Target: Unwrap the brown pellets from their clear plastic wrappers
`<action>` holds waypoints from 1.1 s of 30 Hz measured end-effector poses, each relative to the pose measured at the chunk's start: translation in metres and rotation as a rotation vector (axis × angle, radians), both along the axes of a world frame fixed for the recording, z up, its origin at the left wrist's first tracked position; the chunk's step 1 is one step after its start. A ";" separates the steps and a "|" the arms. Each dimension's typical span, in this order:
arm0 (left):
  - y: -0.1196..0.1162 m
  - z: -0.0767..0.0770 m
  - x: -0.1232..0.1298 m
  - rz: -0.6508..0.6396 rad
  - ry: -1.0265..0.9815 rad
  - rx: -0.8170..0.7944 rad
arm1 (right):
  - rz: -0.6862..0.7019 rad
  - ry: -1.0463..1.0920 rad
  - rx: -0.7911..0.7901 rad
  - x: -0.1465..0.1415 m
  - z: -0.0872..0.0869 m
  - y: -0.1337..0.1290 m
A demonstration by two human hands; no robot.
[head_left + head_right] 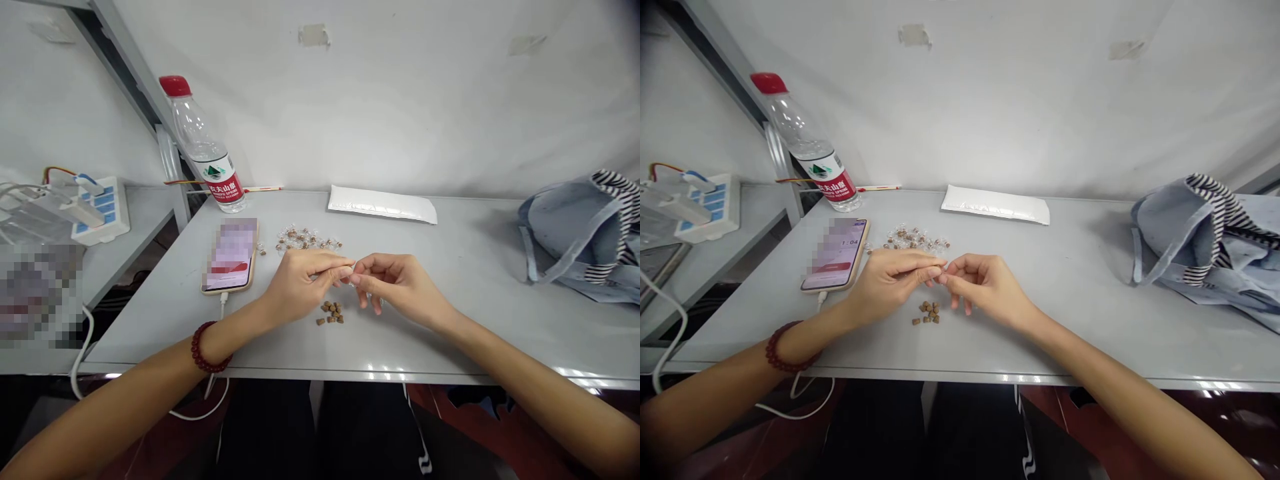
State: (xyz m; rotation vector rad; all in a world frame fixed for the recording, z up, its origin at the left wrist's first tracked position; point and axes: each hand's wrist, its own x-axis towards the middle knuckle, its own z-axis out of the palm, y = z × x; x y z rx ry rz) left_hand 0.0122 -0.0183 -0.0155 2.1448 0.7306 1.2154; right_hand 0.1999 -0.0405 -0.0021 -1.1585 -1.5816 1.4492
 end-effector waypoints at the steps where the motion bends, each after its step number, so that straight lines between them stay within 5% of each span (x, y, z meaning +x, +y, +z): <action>1: -0.001 -0.001 0.001 0.007 -0.002 0.078 | 0.010 -0.006 -0.010 0.000 0.000 0.000; 5: -0.004 -0.004 0.004 0.034 -0.026 0.267 | 0.042 -0.010 0.013 0.001 -0.001 -0.001; 11: 0.000 0.012 -0.007 0.104 0.007 -0.135 | -0.059 -0.156 0.212 0.014 -0.002 0.009; 15: 0.006 0.026 -0.024 -0.116 0.421 -0.273 | -0.229 -0.399 0.446 0.039 -0.004 0.033; 19: 0.004 0.028 -0.030 -0.297 0.642 -0.323 | -0.236 -0.498 0.360 0.060 -0.010 0.052; 23: 0.002 0.030 -0.030 -0.360 0.722 -0.346 | -0.082 -0.506 0.227 0.063 -0.015 0.058; 33: 0.015 0.052 -0.066 0.018 0.994 -0.367 | 0.075 -0.624 0.232 0.060 -0.014 0.056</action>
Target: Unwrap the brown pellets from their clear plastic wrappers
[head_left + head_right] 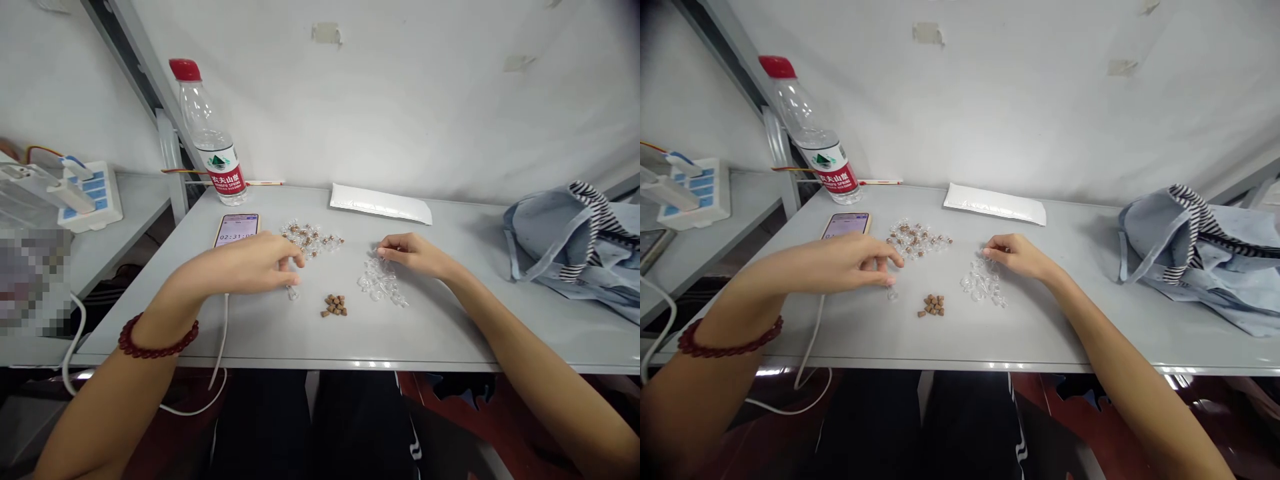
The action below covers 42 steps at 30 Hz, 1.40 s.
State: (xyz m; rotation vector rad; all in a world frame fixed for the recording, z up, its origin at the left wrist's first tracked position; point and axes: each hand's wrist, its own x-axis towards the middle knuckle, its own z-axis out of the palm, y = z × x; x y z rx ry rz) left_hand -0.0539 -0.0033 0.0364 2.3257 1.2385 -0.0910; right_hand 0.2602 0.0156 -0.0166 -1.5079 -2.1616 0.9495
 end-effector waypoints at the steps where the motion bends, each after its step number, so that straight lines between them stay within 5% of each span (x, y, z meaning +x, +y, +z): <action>1: 0.000 0.000 -0.002 0.008 0.045 -0.020 | 0.010 -0.019 0.007 0.000 0.000 0.000; 12: -0.003 -0.017 0.009 -0.100 0.144 -0.010 | 0.002 -0.073 0.178 0.001 -0.007 0.002; 22: -0.004 -0.023 0.031 0.005 -0.356 0.128 | -0.118 0.253 0.407 -0.026 0.001 -0.022; 29: -0.016 -0.039 0.055 -0.077 -0.668 0.298 | 0.194 0.333 0.305 -0.050 0.003 -0.047; 36: -0.019 -0.040 0.060 -0.057 -0.693 0.262 | 0.137 0.473 -0.050 -0.052 0.005 -0.050; 42: -0.012 -0.039 0.051 0.044 -0.675 0.066 | 0.049 0.421 0.116 -0.042 0.010 -0.042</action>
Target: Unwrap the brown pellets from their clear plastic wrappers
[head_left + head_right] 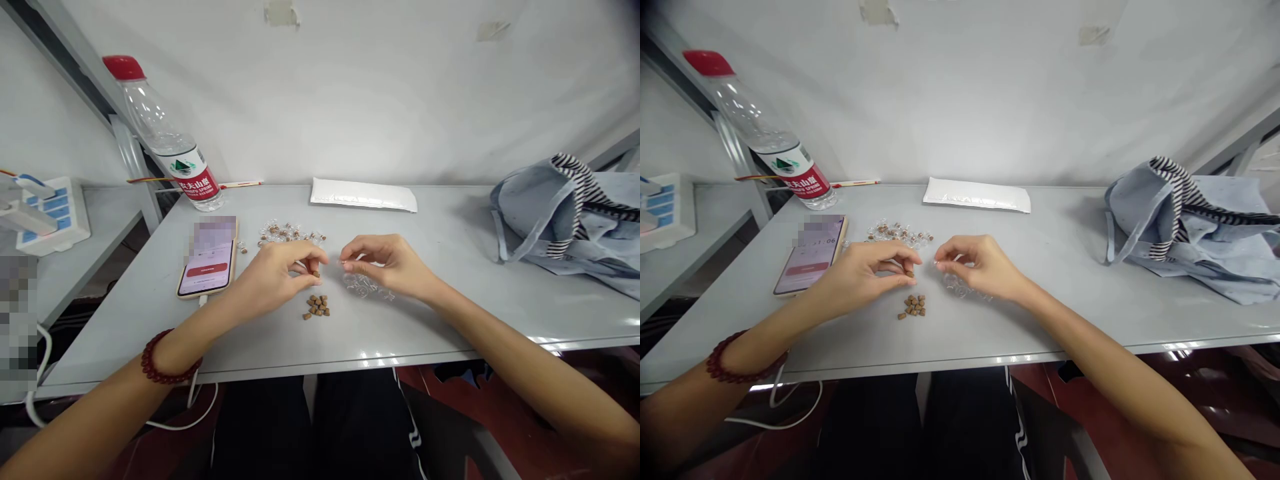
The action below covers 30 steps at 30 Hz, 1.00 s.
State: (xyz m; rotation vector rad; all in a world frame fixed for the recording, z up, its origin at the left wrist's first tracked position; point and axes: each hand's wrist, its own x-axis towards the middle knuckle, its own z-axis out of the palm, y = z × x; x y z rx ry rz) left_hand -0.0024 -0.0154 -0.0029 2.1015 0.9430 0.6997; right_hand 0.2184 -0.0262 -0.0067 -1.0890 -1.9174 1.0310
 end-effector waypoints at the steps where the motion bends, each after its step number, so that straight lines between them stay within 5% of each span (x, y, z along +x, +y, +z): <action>1: 0.002 -0.001 -0.002 -0.011 0.031 -0.017 | -0.019 -0.026 0.074 0.003 0.000 0.003; 6: 0.006 -0.004 -0.007 -0.139 0.173 -0.042 | -0.134 -0.182 0.281 0.017 -0.005 0.019; 11: 0.003 -0.003 -0.006 -0.175 0.228 0.032 | -0.175 -0.264 0.151 0.022 -0.008 0.028; 17: -0.001 0.000 -0.003 -0.171 0.201 -0.088 | -0.076 -0.246 0.061 0.023 -0.012 0.031; 30: 0.017 -0.001 -0.014 0.225 0.347 0.268 | -0.043 -0.271 -0.005 0.020 -0.009 0.027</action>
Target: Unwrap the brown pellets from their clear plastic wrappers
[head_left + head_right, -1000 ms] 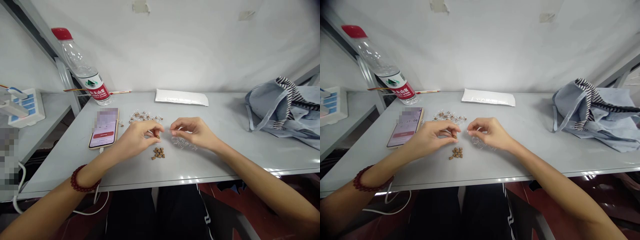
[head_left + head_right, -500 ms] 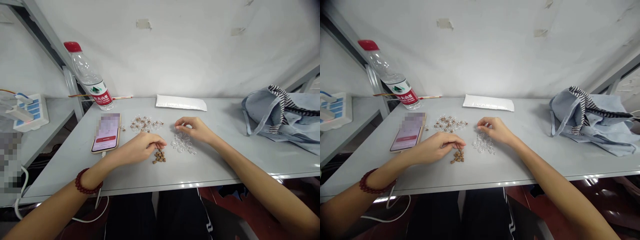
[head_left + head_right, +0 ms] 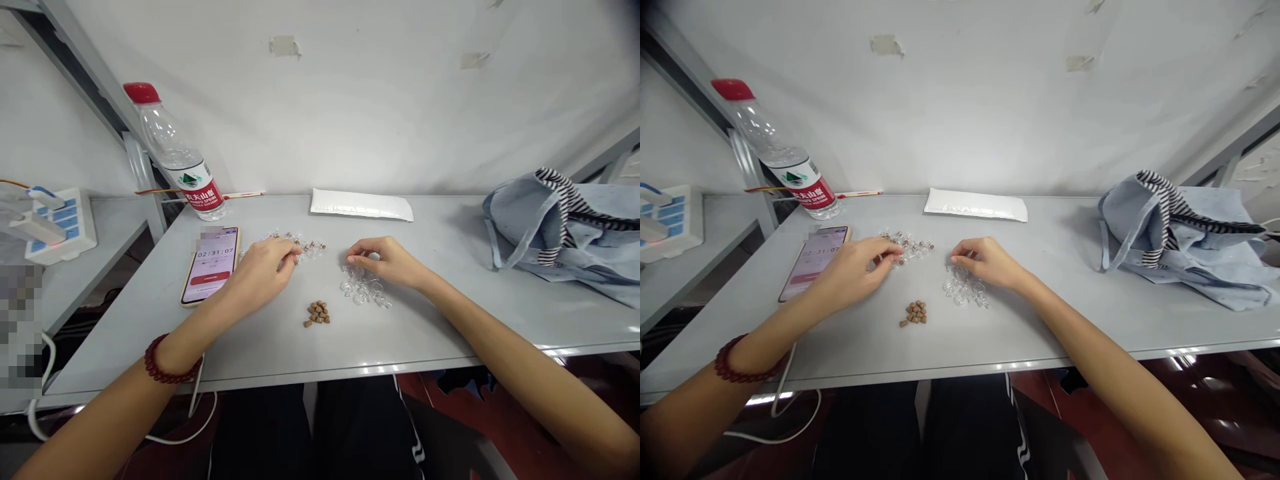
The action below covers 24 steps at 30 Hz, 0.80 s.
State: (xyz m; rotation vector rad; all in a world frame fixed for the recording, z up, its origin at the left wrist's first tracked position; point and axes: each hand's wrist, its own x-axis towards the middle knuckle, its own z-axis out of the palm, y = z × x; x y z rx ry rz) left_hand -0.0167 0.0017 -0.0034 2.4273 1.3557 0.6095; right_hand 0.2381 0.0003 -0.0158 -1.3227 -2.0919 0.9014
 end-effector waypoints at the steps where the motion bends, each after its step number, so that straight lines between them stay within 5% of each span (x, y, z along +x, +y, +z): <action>1: 0.001 -0.001 0.000 0.004 0.013 0.023 | -0.004 -0.003 0.008 0.000 0.000 0.000; 8: 0.003 -0.015 0.006 -0.027 0.116 0.147 | -0.039 -0.026 0.167 0.002 -0.008 0.004; 15: 0.006 -0.026 0.007 0.087 0.241 0.148 | 0.015 -0.052 0.260 -0.004 -0.011 0.002; 24: -0.001 -0.018 0.014 -0.064 0.005 0.111 | 0.042 -0.035 0.435 -0.018 -0.012 -0.011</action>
